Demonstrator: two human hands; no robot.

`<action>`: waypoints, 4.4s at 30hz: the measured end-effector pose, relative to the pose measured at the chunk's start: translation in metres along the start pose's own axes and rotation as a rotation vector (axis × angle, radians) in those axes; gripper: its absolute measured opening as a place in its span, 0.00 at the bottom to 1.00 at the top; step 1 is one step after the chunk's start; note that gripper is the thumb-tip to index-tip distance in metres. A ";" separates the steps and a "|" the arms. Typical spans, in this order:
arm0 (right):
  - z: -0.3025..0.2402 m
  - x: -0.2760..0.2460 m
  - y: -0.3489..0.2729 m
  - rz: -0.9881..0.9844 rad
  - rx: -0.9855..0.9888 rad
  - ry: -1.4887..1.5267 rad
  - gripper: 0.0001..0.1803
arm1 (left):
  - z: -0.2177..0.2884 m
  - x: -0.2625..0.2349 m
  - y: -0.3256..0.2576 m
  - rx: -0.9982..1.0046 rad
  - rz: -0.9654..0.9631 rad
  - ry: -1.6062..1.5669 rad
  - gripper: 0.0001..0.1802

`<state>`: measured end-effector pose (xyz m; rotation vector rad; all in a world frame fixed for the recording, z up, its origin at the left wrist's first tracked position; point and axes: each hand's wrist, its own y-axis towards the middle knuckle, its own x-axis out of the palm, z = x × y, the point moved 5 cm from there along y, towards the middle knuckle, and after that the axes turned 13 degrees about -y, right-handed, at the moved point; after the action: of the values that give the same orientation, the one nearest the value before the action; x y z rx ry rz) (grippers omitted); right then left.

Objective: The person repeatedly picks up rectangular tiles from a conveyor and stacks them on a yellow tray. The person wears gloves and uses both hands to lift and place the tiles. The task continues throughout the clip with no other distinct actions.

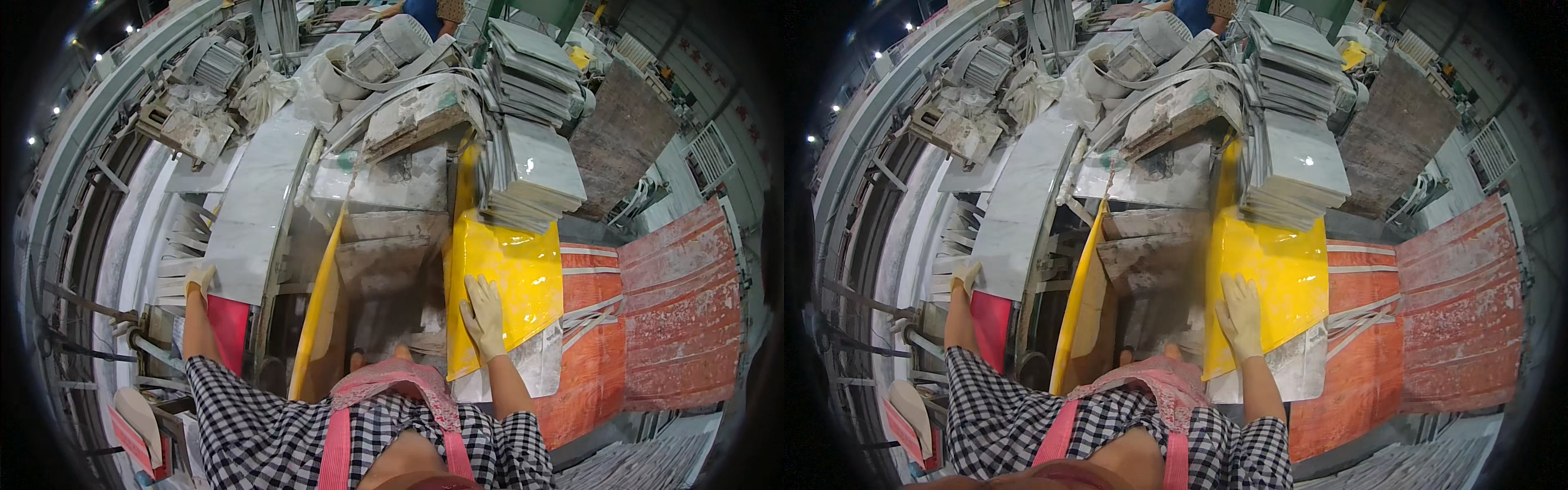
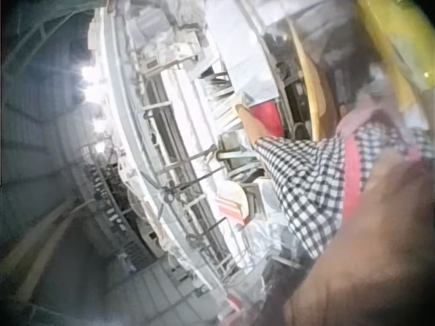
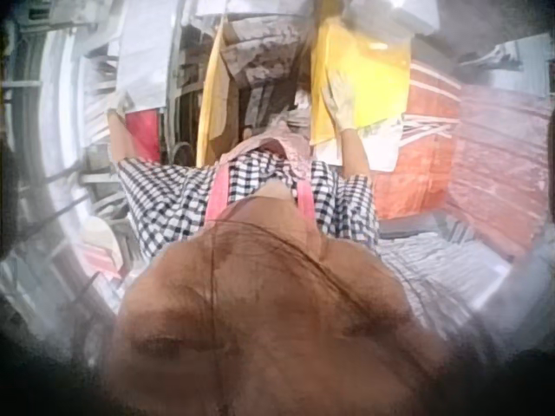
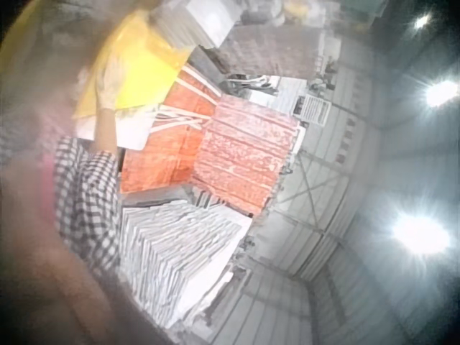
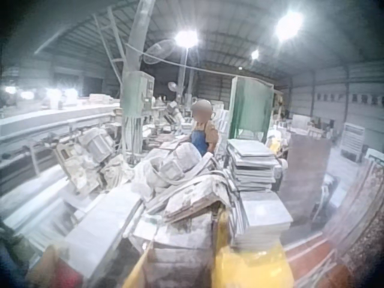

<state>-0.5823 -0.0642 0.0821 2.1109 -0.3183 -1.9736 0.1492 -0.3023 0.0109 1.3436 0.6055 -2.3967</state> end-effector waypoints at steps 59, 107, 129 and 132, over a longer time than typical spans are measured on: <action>0.269 -0.096 0.197 0.344 0.618 0.752 0.26 | 0.692 0.196 -0.373 0.925 -0.576 -0.310 0.42; -0.051 0.040 0.075 -0.217 -0.489 -0.117 0.07 | 0.169 0.113 -0.151 0.515 0.183 0.239 0.37; 0.314 -0.070 0.218 0.152 0.534 0.251 0.41 | 0.575 0.165 -0.339 1.514 -0.392 -0.652 0.31; 0.319 -0.058 0.211 0.212 0.548 0.498 0.35 | 0.620 0.184 -0.357 1.323 -0.504 -0.802 0.34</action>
<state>-0.9048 -0.2533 0.1838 2.6569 -1.0203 -1.2741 -0.5608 -0.3269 0.2142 0.2758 -1.1708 -3.5080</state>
